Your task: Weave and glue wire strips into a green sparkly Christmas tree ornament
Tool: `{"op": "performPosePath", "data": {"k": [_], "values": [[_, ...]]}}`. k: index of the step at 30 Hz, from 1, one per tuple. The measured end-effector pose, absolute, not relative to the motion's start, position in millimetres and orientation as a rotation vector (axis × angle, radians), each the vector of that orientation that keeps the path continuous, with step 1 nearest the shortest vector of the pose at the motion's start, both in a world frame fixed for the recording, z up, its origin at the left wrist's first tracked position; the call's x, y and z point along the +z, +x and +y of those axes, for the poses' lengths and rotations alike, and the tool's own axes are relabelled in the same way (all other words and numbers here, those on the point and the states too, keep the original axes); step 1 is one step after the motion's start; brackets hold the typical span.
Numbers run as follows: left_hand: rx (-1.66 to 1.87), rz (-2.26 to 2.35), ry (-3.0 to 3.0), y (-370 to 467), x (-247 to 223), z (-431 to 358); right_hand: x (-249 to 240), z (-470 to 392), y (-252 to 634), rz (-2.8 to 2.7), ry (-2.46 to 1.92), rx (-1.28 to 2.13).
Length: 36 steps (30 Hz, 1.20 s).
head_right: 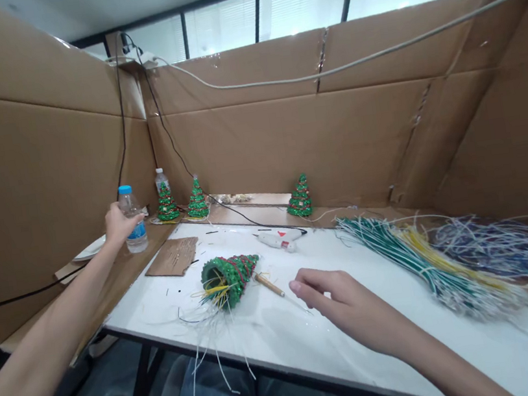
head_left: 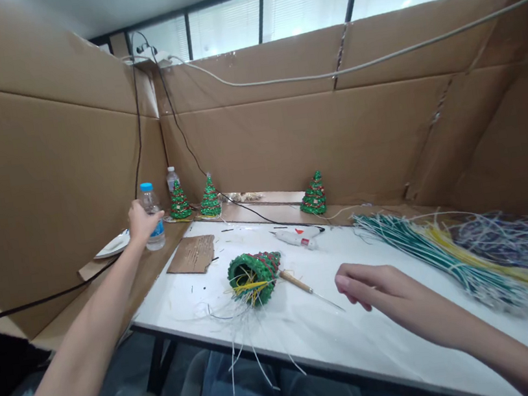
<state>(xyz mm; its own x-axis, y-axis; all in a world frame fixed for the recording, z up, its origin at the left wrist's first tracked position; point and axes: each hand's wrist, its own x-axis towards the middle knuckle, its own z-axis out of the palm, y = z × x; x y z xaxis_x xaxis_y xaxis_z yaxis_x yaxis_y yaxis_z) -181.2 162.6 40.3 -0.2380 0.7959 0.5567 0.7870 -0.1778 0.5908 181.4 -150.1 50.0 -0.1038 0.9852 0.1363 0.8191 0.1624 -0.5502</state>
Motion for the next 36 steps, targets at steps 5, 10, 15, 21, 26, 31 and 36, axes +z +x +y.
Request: {"op": "performPosePath", "data": {"k": [5,10,15,21,26,31,36], "values": [[1.453,2.010,1.930,-186,38,168,45,-141,167,-1.998,-1.669,0.502],[1.504,1.967,1.926,-190,36,159,42,-136,150,-1.975,-1.603,0.519],[1.681,1.787,2.272,-165,42,118,35,-125,138,-1.912,-1.517,0.535],[1.350,1.144,2.649,-118,51,56,27,-108,124,-1.907,-1.344,0.461],[1.244,0.800,2.657,-101,50,20,21,-99,121,-1.906,-1.228,0.280],[0.939,0.641,2.576,-89,45,-15,15,-96,125,-1.966,-1.229,0.083],[0.725,0.531,2.556,-71,30,-39,9,-96,124,-2.005,-1.245,-0.054]]}}
